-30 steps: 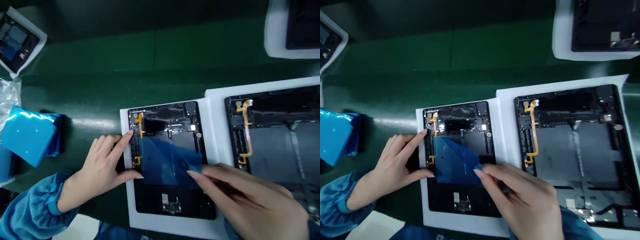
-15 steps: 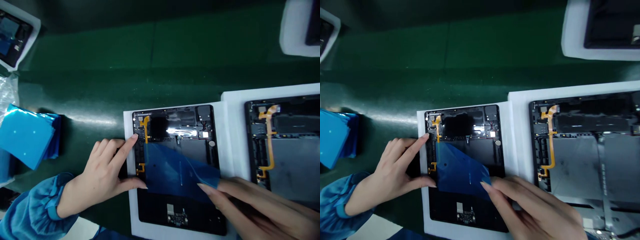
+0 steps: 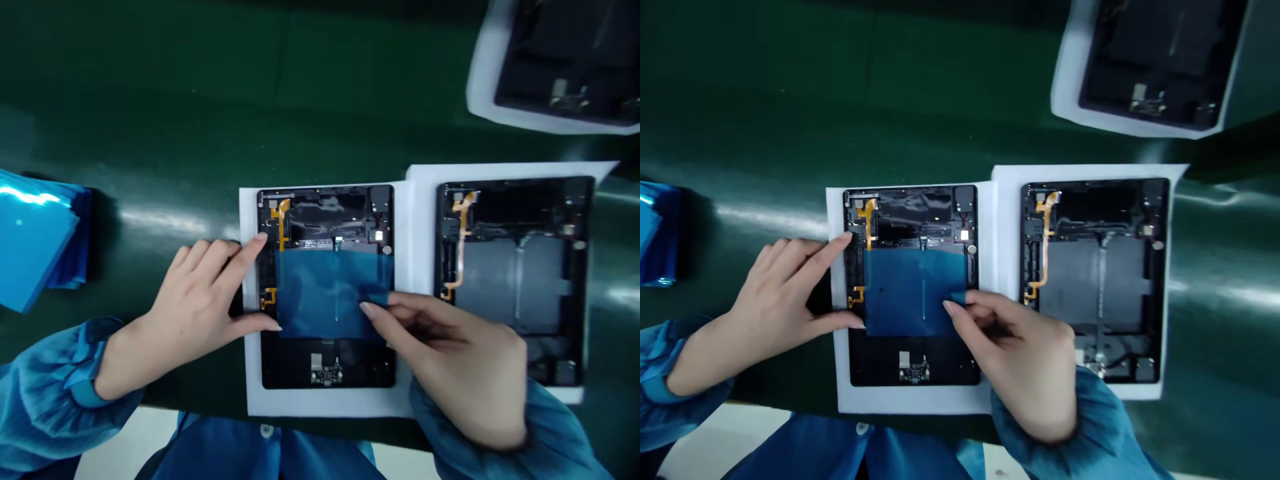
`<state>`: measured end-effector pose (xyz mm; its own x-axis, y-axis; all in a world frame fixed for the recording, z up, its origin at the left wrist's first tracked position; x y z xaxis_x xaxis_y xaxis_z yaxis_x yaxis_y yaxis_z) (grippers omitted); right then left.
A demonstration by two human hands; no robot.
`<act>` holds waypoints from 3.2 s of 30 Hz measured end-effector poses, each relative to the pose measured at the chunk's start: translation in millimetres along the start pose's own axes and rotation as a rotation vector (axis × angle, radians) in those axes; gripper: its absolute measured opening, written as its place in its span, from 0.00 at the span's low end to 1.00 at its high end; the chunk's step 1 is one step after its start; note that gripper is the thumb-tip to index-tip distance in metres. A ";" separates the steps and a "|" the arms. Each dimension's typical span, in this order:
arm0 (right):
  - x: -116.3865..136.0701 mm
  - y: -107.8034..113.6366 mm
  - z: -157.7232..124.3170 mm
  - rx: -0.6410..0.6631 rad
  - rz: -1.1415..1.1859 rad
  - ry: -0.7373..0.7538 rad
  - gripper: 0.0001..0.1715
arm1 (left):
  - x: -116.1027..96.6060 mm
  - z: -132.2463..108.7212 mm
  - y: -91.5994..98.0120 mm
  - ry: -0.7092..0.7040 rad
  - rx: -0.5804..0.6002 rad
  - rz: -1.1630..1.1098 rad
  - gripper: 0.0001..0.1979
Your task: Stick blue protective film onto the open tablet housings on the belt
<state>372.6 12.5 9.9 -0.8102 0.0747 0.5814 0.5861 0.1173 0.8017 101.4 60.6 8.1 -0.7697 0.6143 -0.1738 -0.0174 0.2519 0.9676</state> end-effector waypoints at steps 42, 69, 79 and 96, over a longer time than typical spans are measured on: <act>62.4 -44.9 25.4 0.262 -0.583 0.857 0.36 | 9.8 9.2 -9.8 0.045 0.052 0.031 0.69; 3.8 -16.8 -30.4 0.049 -0.535 0.810 0.17 | 7.7 19.8 2.0 0.050 0.123 0.046 0.64; 2.0 -26.4 26.3 -0.143 -0.540 0.366 0.24 | 14.4 127.2 30.0 0.176 0.121 -0.010 0.19; -27.9 -18.4 23.6 -0.192 -0.056 0.039 0.39 | 32.0 98.1 45.6 0.124 0.035 -0.349 0.11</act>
<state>384.2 31.6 -24.3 -0.8429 0.0347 0.5370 0.5339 -0.0707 0.8426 138.6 165.1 28.7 -0.7926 0.3920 -0.4670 -0.2729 0.4568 0.8467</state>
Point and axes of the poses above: each hand's wrist, its own z-axis towards the middle knuckle, its own y-axis out of the back of the hand, x = y × z, the point moved 6 cm from there along z, towards the middle knuckle, and after that the axes turned 10 degrees about x, right-handed, at the moved point
